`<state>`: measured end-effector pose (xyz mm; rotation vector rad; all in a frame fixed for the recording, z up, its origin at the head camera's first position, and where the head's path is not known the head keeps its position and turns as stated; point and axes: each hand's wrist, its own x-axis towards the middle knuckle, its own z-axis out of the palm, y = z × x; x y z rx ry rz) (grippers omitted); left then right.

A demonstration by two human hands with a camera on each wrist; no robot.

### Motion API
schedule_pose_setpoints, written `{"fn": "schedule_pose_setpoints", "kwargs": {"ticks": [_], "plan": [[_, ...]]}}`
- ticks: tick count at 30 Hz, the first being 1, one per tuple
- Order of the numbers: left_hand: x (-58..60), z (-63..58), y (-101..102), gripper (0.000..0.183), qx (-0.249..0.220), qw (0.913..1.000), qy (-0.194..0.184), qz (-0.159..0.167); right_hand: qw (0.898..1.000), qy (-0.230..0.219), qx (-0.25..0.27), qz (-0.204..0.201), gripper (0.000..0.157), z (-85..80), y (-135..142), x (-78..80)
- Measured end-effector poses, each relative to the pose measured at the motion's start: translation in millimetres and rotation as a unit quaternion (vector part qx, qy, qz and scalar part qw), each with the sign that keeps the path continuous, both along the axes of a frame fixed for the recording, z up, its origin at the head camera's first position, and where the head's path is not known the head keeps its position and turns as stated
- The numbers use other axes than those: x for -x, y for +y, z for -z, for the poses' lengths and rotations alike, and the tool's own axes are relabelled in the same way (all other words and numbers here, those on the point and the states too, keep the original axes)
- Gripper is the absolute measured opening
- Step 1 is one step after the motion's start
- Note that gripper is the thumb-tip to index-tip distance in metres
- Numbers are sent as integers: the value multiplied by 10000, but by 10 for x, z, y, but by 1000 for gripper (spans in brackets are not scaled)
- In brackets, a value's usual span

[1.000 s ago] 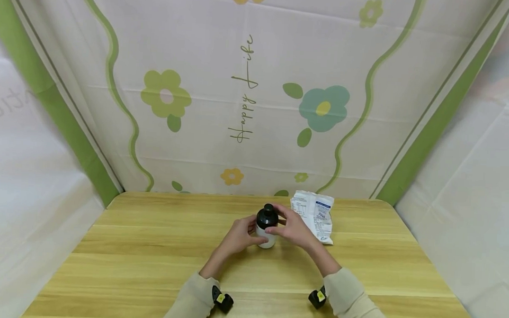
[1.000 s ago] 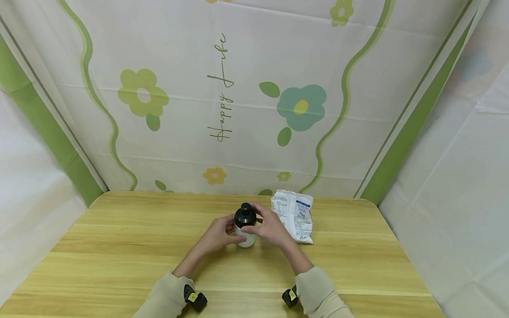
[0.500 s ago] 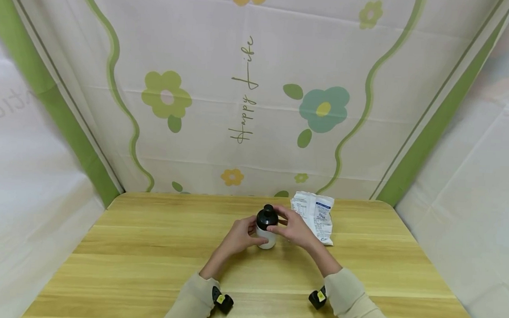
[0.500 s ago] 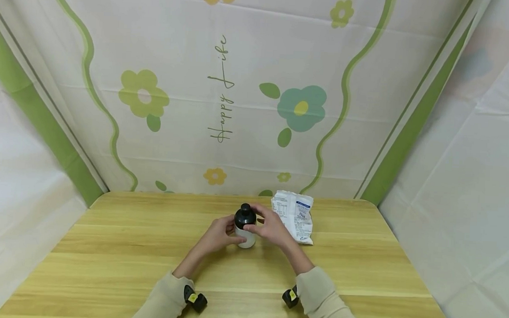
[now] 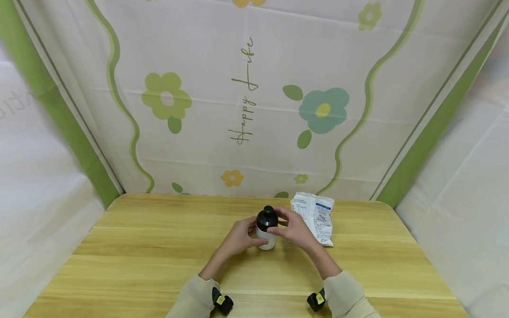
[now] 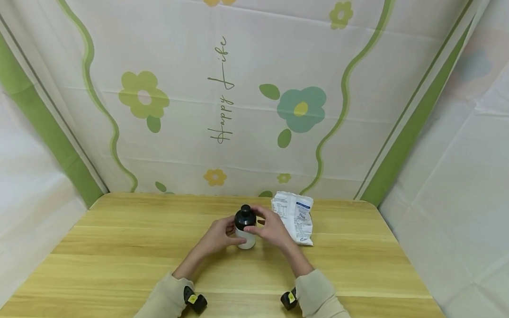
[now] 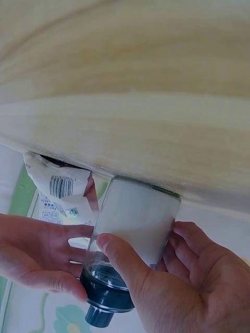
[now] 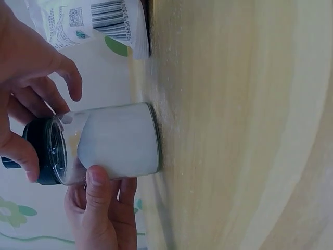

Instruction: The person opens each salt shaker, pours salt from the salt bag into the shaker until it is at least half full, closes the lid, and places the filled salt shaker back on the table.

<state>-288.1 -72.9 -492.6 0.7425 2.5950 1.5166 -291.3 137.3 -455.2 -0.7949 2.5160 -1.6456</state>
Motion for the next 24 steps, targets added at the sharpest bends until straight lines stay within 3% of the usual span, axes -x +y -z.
{"fn": "schedule_pose_setpoints", "kwargs": {"ticks": [7, 17, 24], "plan": [[9, 18, -10, 54, 28, 10000, 13, 7, 9998, -98, -6, 145, 64, 28, -17, -2], [10, 24, -6, 53, -7, 10000, 9, 6, 9991, -219, 102, 353, 58, 30, -50, -38], [9, 16, -11, 52, -26, 9999, 67, 70, 9998, -170, 89, 93, 60, 67, -31, -23]]}}
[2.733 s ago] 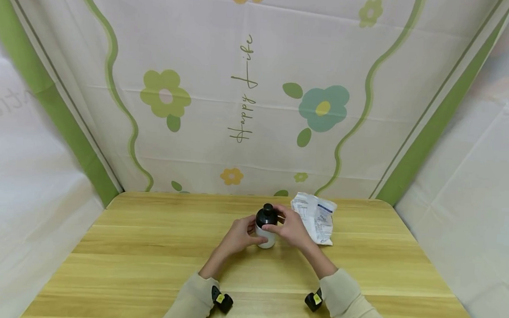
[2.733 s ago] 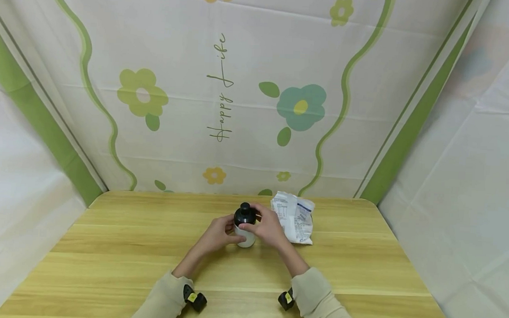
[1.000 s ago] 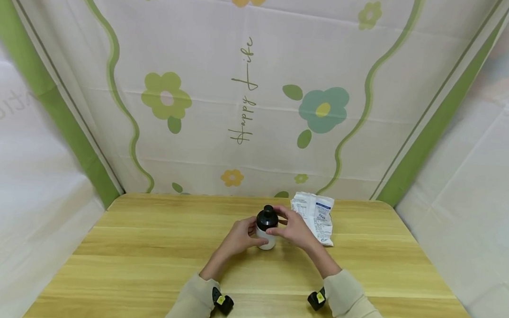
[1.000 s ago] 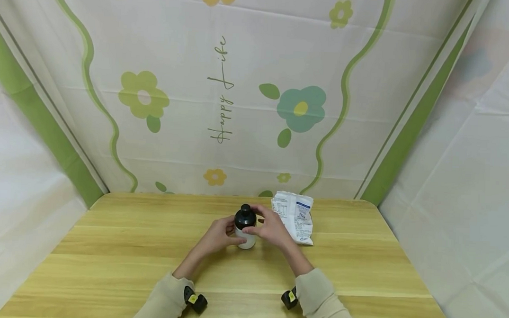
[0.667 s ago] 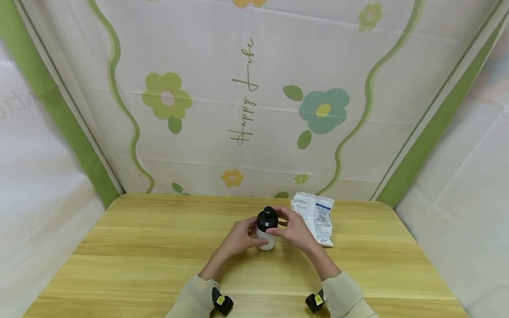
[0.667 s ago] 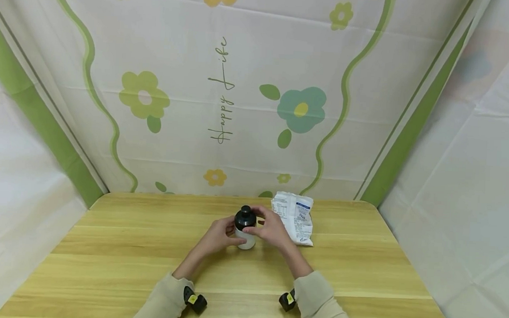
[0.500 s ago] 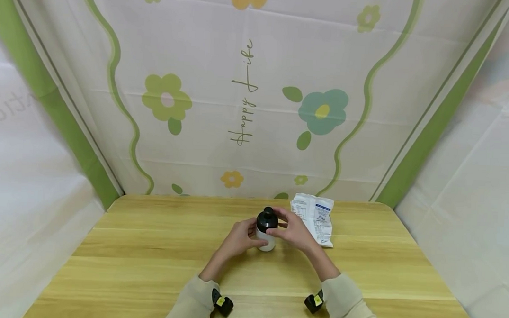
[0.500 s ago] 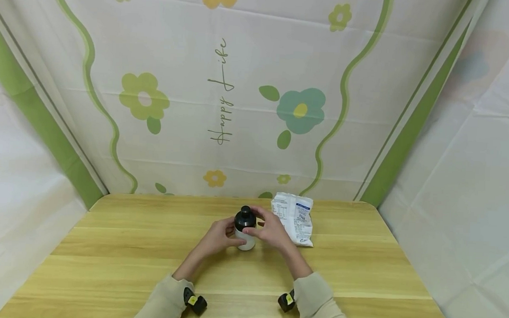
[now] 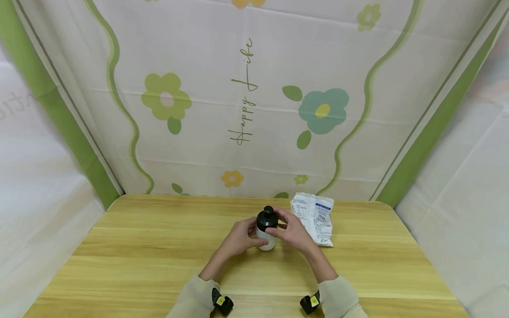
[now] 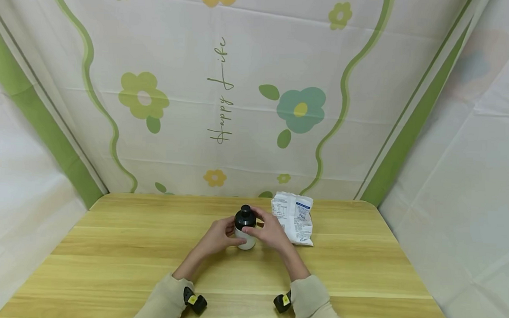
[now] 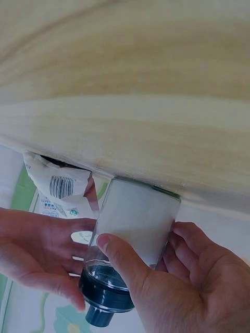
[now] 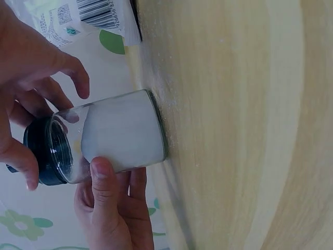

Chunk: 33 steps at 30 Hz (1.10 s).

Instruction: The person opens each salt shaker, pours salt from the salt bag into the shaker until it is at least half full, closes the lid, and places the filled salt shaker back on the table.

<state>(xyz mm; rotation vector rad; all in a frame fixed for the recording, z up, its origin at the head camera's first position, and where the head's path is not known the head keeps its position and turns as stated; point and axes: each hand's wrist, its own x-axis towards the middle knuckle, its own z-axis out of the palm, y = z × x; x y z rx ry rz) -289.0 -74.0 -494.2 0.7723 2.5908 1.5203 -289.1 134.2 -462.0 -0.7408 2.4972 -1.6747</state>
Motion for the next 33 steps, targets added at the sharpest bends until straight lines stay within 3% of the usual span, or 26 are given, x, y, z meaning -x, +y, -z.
{"fn": "schedule_pose_setpoints", "kwargs": {"ticks": [8, 15, 22, 27, 33], "plan": [[7, -18, 4, 53, -9, 10000, -55, -56, 9999, -78, 96, 76, 59, 9, -10, 18], [19, -9, 2, 53, -13, 10000, -40, -54, 9999, 64, -21, -154, 60, 18, -7, 16], [24, -5, 1, 54, 8, 10000, -29, -46, 9996, -197, 199, 75, 61, 27, -20, 11], [17, 2, 1, 54, -42, 10000, -2, -15, 9999, -122, 60, -95, 65, 58, -14, 16], [13, 5, 2, 52, -53, 9999, -82, -40, 9999, -137, 60, -4, 58, 62, -21, 3]]}}
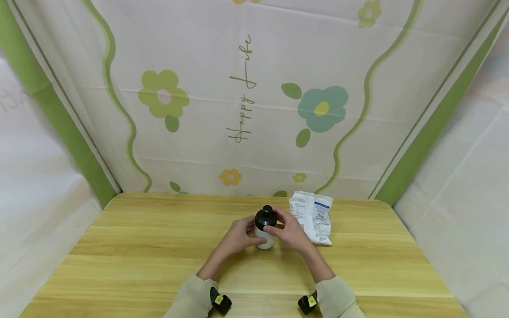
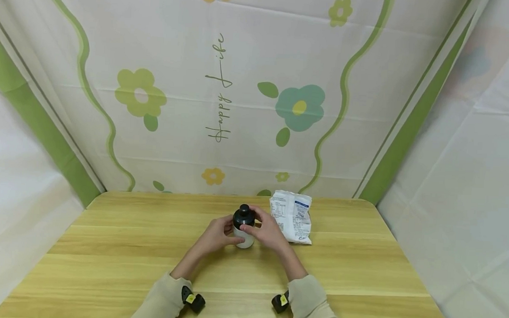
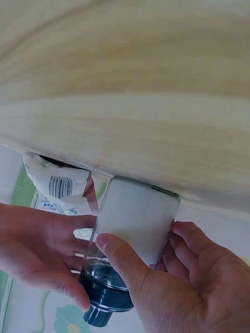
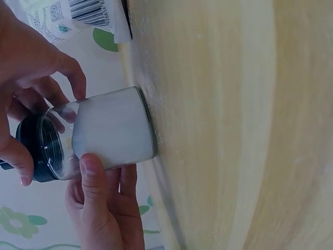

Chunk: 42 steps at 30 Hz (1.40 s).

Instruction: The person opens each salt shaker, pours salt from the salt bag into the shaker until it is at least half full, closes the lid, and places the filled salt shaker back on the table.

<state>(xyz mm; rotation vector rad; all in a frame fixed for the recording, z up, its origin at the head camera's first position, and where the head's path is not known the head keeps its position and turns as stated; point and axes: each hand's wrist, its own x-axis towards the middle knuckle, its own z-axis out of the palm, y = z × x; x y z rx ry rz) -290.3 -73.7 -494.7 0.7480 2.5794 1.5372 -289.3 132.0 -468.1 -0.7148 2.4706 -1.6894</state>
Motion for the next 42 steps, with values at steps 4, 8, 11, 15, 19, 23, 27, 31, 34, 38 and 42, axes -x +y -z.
{"fn": "schedule_pose_setpoints", "kwargs": {"ticks": [4, 8, 11, 15, 19, 23, 27, 31, 34, 38, 42], "plan": [[-3, 0, -4, 52, 10, 10000, -10, -5, 9999, -103, 45, 89, 58, -11, -8, -10], [-13, 1, -6, 53, -2, 10000, 21, 30, 10000, -67, 26, -53, 62, -9, -4, -16], [-20, 0, -6, 52, -14, 10000, 4, 20, 9999, -76, 8, -75, 61, -9, -6, -23], [-21, 8, -9, 52, -8, 10000, 21, -1, 9998, -171, 19, 129, 59, -14, -23, -29], [-21, 12, -7, 52, 8, 10000, 40, -13, 9998, -199, 20, 88, 62, -24, -19, -28], [-12, 11, 0, 51, 88, 9999, 50, -52, 10000, -66, -22, 5, 61, -41, -8, -30], [-3, 9, 2, 50, 105, 9999, 45, -37, 9997, 4, 28, 226, 57, -39, -29, -34], [-5, 5, 0, 52, 89, 10000, 0, -18, 9989, -18, -25, 472, 60, -48, -46, -52], [-6, 12, 0, 52, 119, 9999, 27, -22, 9992, -30, -38, 409, 63, -60, -44, -59], [-5, 17, 5, 51, 150, 9999, 58, -64, 9997, -31, 40, 242, 61, -67, -37, -61], [-4, 5, 8, 51, 164, 9998, 50, -101, 9992, 30, 16, 408, 58, -53, -46, -58]]}}
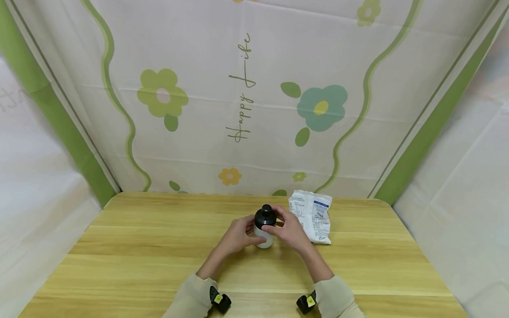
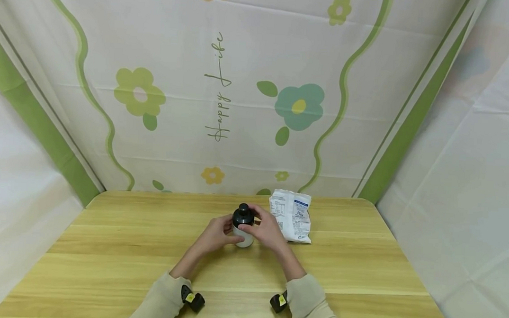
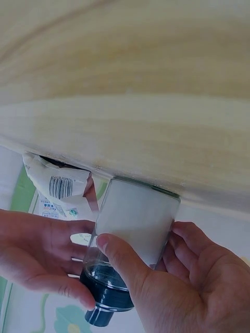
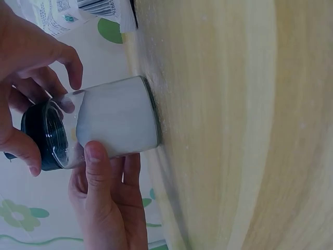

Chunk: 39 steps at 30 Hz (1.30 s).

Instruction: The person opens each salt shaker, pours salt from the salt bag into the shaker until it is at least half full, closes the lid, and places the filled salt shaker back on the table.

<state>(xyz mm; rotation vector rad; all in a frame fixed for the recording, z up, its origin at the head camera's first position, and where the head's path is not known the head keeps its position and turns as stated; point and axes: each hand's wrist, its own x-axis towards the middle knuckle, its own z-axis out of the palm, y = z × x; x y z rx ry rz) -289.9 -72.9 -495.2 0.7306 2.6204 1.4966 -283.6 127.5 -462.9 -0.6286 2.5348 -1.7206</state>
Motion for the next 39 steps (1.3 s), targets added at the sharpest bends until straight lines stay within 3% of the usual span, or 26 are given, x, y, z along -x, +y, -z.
{"fn": "schedule_pose_setpoints", "kwargs": {"ticks": [4, 10, 17, 23, 30, 36, 39], "plan": [[-4, -8, 0, 51, -11, 10000, -16, 24, 10000, 4, -49, 86, 61, 2, -5, -3], [-13, -1, 4, 51, -62, 10000, -5, 46, 9997, 25, 55, -248, 58, -6, 7, -2], [-5, 6, 1, 51, -75, 10000, -4, 38, 9999, -5, 78, -146, 57, -10, 0, -7], [-20, -6, 0, 51, -96, 9999, -5, 50, 9991, 110, 103, -394, 58, -17, 18, -8], [-17, -12, -4, 49, -126, 9999, 11, 55, 9998, 1, 126, -148, 57, -14, -2, 1], [-11, -5, -4, 49, -71, 10000, 47, 46, 9994, -33, 112, -329, 59, -10, 6, 2], [-4, -7, -5, 49, -59, 10000, 24, 44, 9997, -42, 97, -212, 56, -55, -7, -25]]}}
